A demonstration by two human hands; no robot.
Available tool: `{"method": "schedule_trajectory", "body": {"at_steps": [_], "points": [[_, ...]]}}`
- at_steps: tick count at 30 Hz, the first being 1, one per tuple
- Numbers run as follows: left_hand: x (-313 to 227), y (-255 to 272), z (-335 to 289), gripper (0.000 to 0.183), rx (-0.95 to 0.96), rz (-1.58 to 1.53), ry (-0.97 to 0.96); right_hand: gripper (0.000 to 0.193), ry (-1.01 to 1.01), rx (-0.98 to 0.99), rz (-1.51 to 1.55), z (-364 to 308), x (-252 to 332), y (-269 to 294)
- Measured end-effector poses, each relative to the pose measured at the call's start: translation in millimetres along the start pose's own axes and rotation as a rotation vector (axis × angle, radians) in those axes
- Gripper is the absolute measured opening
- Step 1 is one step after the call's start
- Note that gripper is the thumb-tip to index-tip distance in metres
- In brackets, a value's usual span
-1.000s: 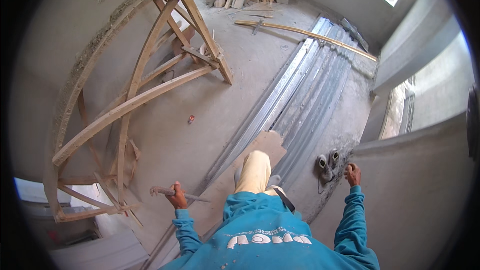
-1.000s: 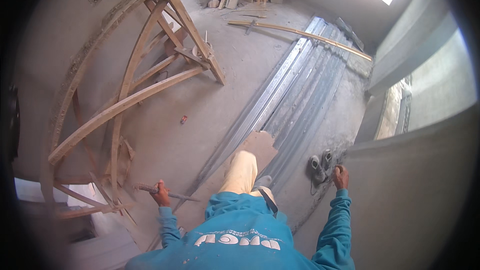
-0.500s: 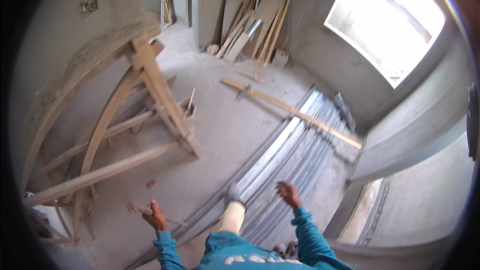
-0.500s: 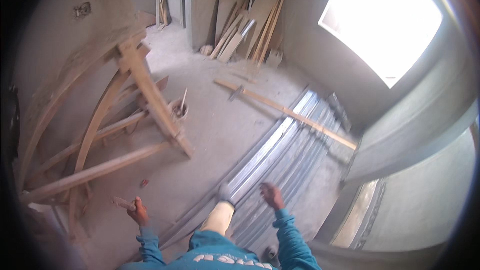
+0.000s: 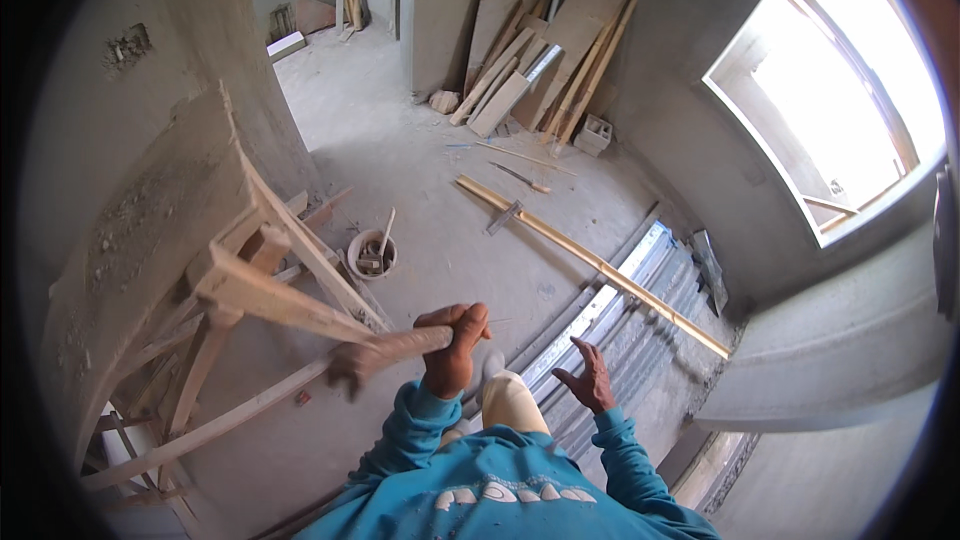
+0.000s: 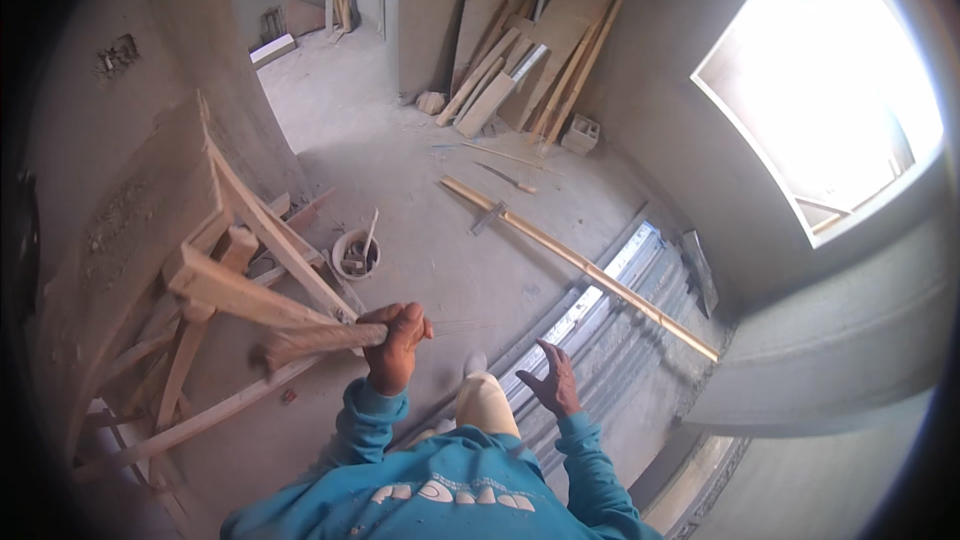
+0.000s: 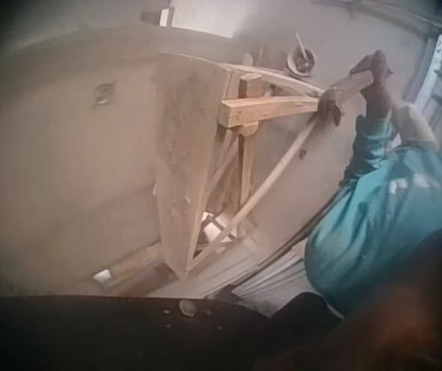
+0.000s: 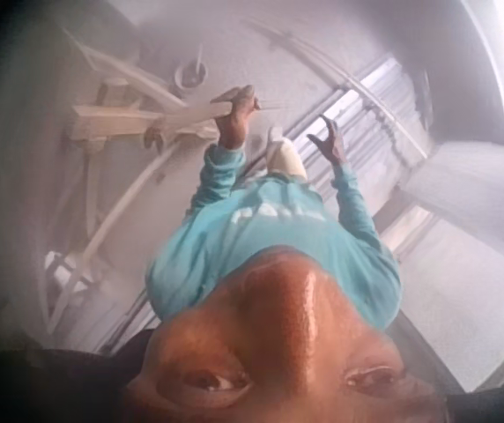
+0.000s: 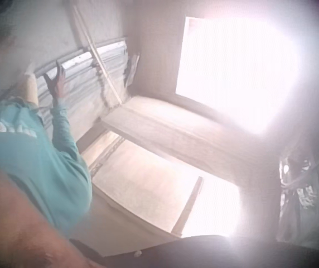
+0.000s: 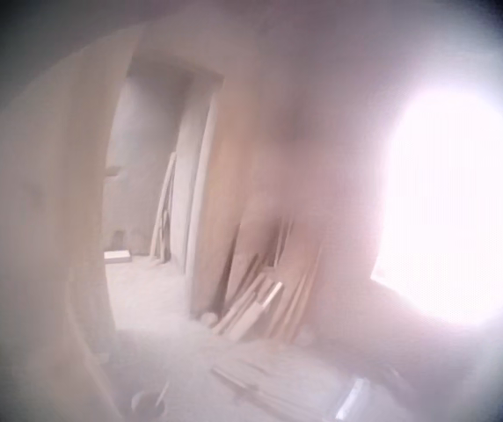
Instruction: The person walks through a construction site, picks up a long steel rebar, and positions it vertically against a wall. They then use a hammer to drive nails into the wall to secure the rebar in place.
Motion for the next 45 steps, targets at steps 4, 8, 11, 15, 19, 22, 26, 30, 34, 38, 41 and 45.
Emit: {"method": "schedule_trajectory", "body": {"at_steps": [4, 8, 11, 15, 19, 22, 26, 30, 34, 38, 41, 45], "points": [[27.2, -45.3, 117.4, 0.038, 0.032, -0.45, 0.072, 0.104, 0.202, -0.166, -0.077, 124.0, 3.1, -54.0], [113.8, -50.2, 239.9, 0.04, -0.025, -0.637, 0.208, 0.067, 0.249, -0.445, -0.027, 270.7, -54.7, -145.3], [154.1, -62.4, 363.3, 0.041, -0.136, -0.557, 0.216, 0.033, 0.295, -0.266, -0.17, 392.6, -81.0, -198.9], [164.7, -53.8, 481.3, 0.041, -0.312, -0.479, 0.382, 0.03, 0.205, 0.195, -0.26, 479.3, -66.5, -234.8], [195.0, -18.4, 601.8, 0.039, -0.358, -0.39, 0.29, 0.026, 0.168, 0.253, -0.1, 555.6, -35.9, -285.8], [246.1, 21.1, 708.8, 0.036, -0.261, 0.325, 0.19, 0.028, 0.15, 0.211, -0.176, 620.3, -31.2, -342.5], [275.7, 61.9, 829.1, 0.047, 0.053, 1.309, -0.115, 0.026, 0.14, 0.299, -0.365, 723.5, -23.2, -405.3], [258.7, 85.2, 917.3, 0.051, 0.095, 1.108, 0.021, 0.035, 0.051, 0.506, -0.451, 806.0, -14.4, -446.9], [223.0, 102.3, 1001.7, 0.044, -0.078, 0.986, -0.001, 0.039, -0.3, 0.55, -0.649, 861.9, -4.1, -486.9], [204.7, 164.6, 1082.8, 0.039, -0.313, 1.007, 0.103, 0.052, -0.518, 0.604, -0.634, 891.6, 1.0, -532.6], [212.2, 214.6, 1132.2, 0.037, -0.484, 1.003, 0.146, 0.052, -0.552, 0.608, -0.593, 931.2, 4.8, -571.9], [226.9, 261.0, 1206.0, 0.033, -0.518, 1.186, 0.253, 0.052, -0.519, 0.699, -0.568, 1034.4, 27.4, -648.8]]}}
Point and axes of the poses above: each hand's wrist, its own z-axis towards the middle knuckle, its own y-axis out of the back of the hand, x = y × z, the point moved 1 cm from there along z, towards the middle knuckle, and after that the axes turned 14 degrees about -x, right-handed, at the moved point
